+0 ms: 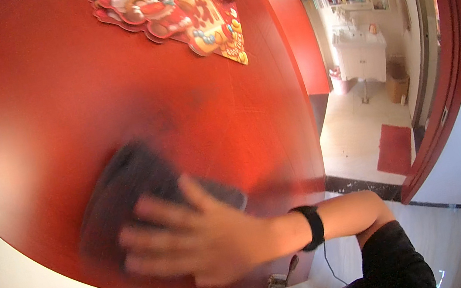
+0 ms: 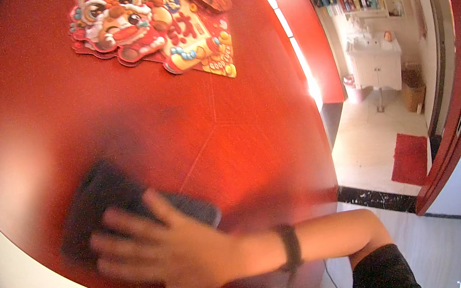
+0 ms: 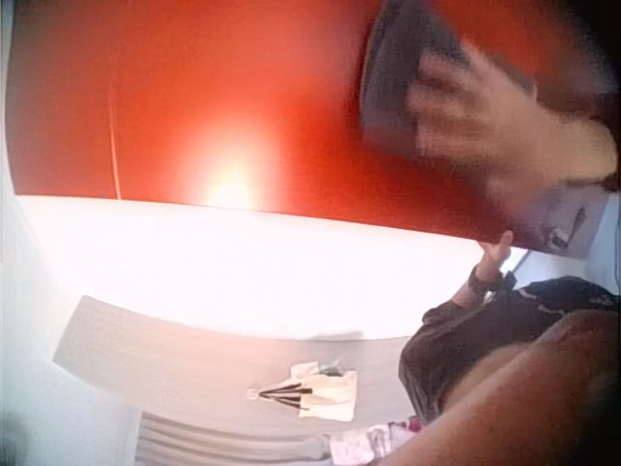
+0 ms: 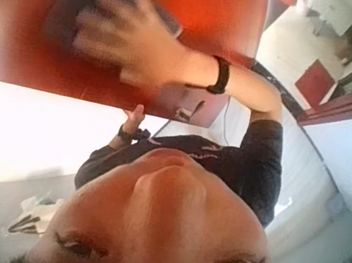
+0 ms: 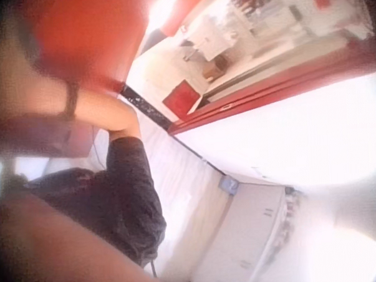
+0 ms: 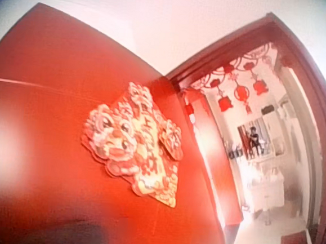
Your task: The person wipes a red door and its handle with a cloth, then wipes a white desk surface in a bedroom and moves small items on the desk while wiping.
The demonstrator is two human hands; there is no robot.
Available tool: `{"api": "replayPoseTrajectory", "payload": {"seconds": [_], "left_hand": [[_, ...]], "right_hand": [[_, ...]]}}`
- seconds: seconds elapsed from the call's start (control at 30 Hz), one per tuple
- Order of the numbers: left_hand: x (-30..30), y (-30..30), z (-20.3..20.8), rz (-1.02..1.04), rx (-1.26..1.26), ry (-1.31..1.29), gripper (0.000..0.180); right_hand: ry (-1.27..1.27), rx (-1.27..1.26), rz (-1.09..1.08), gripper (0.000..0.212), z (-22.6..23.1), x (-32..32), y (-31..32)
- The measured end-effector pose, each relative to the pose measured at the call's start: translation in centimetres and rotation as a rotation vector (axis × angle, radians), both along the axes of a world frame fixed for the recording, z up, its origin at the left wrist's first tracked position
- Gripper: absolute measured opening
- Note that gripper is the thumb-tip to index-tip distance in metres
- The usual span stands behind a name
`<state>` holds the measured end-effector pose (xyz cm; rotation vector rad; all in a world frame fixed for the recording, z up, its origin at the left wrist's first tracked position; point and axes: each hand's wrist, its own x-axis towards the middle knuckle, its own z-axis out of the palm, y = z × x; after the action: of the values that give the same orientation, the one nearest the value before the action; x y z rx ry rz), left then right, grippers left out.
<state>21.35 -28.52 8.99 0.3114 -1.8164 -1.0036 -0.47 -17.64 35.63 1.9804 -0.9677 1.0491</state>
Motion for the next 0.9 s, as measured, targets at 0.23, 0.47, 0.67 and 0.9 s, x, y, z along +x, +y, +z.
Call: {"api": "replayPoseTrajectory", "payload": {"seconds": [0.23, 0.47, 0.67, 0.9], "left_hand": [[-0.1, 1.0, 0.2, 0.009, 0.299, -0.056, 0.075], [3.0, -0.5, 1.0, 0.158, 0.511, 0.088, 0.084], [3.1, -4.4, 1.3, 0.214, 0.559, 0.289, 0.092], [-0.9, -1.7, 5.4, 0.38, 0.397, 0.369, 0.092]], "right_hand": [[0.067, -0.076, 0.162, 0.077, 3.6, -1.7, -0.4], [0.004, 0.027, 0.136, 0.096, 4.0, -8.2, -2.9], [0.082, 0.012, 0.159, 0.092, -3.9, -15.5, -6.5], [0.185, 0.029, 0.031, 0.086, -9.5, -33.0, -6.6]]}}
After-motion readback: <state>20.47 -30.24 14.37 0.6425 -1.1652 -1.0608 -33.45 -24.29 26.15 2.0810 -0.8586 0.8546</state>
